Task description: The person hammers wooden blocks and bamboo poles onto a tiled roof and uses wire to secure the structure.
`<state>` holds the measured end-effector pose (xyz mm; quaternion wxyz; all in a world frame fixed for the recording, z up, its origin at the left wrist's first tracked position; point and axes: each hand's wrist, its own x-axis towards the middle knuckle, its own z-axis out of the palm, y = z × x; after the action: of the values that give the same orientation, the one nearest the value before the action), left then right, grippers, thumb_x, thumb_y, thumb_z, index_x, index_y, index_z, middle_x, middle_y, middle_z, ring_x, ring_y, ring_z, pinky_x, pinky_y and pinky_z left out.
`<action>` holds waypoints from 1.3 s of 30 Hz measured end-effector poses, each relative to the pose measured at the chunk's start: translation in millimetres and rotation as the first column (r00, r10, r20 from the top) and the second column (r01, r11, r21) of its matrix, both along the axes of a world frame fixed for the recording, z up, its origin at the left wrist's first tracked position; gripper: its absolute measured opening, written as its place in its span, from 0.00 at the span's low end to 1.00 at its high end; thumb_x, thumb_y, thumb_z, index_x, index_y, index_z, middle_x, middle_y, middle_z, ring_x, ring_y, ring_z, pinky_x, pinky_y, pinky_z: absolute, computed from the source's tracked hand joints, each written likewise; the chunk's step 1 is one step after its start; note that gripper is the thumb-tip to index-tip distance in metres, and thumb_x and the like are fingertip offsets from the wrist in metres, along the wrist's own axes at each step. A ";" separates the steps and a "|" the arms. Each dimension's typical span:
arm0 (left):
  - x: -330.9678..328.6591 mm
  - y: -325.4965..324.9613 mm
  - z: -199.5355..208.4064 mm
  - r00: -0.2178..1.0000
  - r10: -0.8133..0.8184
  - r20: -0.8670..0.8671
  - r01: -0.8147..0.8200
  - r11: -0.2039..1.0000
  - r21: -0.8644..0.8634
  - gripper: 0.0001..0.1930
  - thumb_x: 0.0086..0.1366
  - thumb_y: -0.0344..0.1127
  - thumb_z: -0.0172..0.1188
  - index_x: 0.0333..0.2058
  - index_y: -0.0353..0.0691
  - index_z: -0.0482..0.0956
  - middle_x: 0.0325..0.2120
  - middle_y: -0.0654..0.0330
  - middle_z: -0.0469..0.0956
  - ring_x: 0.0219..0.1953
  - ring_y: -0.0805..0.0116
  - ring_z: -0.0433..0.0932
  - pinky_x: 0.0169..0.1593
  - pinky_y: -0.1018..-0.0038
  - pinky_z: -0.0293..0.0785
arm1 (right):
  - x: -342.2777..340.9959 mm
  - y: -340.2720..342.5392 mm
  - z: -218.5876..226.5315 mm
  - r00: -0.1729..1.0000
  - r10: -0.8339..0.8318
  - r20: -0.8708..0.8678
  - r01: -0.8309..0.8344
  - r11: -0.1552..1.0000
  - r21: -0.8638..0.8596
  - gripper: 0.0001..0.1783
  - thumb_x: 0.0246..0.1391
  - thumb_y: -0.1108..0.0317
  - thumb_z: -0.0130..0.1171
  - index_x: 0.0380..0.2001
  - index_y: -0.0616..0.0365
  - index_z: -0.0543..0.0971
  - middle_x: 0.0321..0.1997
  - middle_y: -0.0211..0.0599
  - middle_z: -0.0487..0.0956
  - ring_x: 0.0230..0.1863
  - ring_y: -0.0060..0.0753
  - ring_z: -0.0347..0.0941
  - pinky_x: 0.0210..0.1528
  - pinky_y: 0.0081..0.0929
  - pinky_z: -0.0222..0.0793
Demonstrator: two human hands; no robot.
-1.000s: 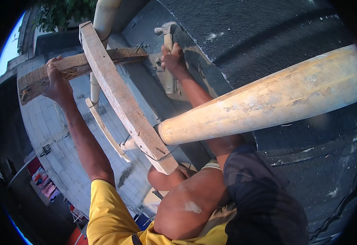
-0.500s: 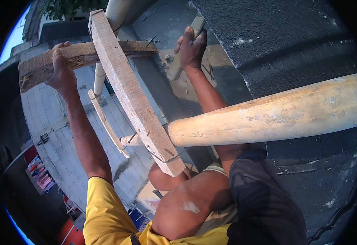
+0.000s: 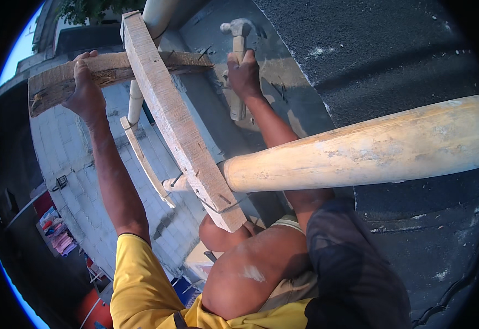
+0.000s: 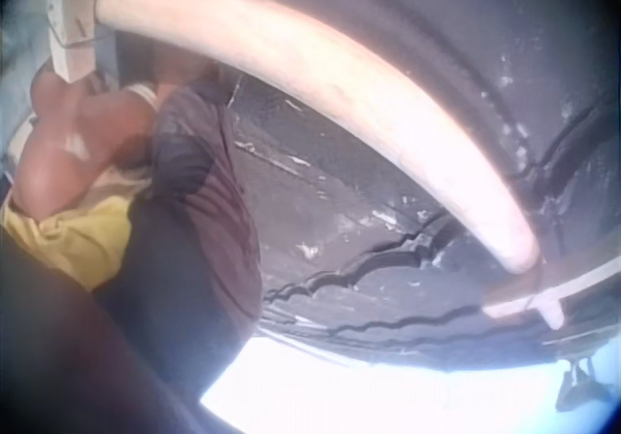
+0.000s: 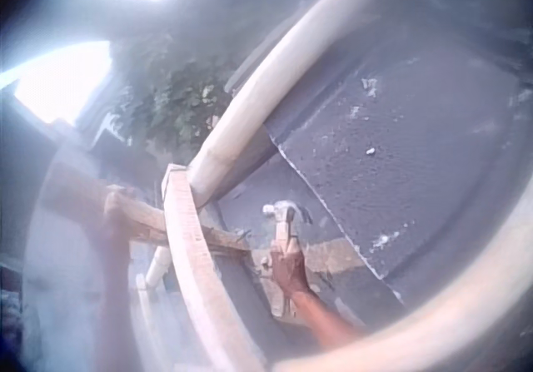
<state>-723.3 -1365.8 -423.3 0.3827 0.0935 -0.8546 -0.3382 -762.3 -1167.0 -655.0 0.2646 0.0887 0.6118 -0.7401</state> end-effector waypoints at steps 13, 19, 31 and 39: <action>12.4 10.6 19.9 0.994 0.083 0.074 -0.071 0.985 -0.158 0.10 0.65 0.25 0.53 0.40 0.24 0.78 0.38 0.46 0.82 0.40 0.61 0.83 0.51 0.65 0.79 | 7.1 9.1 27.5 0.998 0.055 0.016 -0.053 0.994 -0.095 0.15 0.62 0.64 0.55 0.40 0.66 0.68 0.20 0.38 0.74 0.14 0.30 0.72 0.17 0.30 0.69; 30.7 -1.2 12.5 0.997 0.076 -0.027 -0.074 0.993 0.094 0.09 0.65 0.25 0.53 0.39 0.25 0.79 0.36 0.48 0.83 0.39 0.63 0.83 0.49 0.68 0.79 | -15.4 12.3 39.8 0.998 -0.035 0.046 0.043 0.983 -0.177 0.14 0.63 0.64 0.56 0.40 0.65 0.68 0.20 0.36 0.73 0.14 0.30 0.70 0.17 0.30 0.67; 24.5 5.0 14.7 0.995 0.095 -0.038 -0.092 0.993 0.071 0.08 0.63 0.25 0.55 0.37 0.25 0.80 0.34 0.50 0.84 0.37 0.66 0.83 0.46 0.70 0.80 | -5.9 3.7 53.3 0.990 0.047 0.135 -0.029 0.991 -0.132 0.15 0.62 0.63 0.58 0.40 0.63 0.67 0.20 0.34 0.73 0.15 0.28 0.70 0.16 0.30 0.67; 18.8 6.7 12.9 0.994 0.101 -0.042 -0.097 0.991 0.087 0.10 0.62 0.26 0.54 0.37 0.24 0.79 0.36 0.47 0.83 0.40 0.61 0.83 0.49 0.66 0.80 | 13.0 -1.5 -4.4 0.944 0.078 -0.320 -0.026 0.986 0.165 0.13 0.59 0.67 0.59 0.39 0.63 0.68 0.21 0.37 0.74 0.15 0.30 0.72 0.19 0.33 0.70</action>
<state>-704.5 -1359.1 -410.4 0.4146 0.1441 -0.8247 -0.3567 -749.3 -1168.5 -659.4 0.1719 -0.0300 0.7059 -0.6865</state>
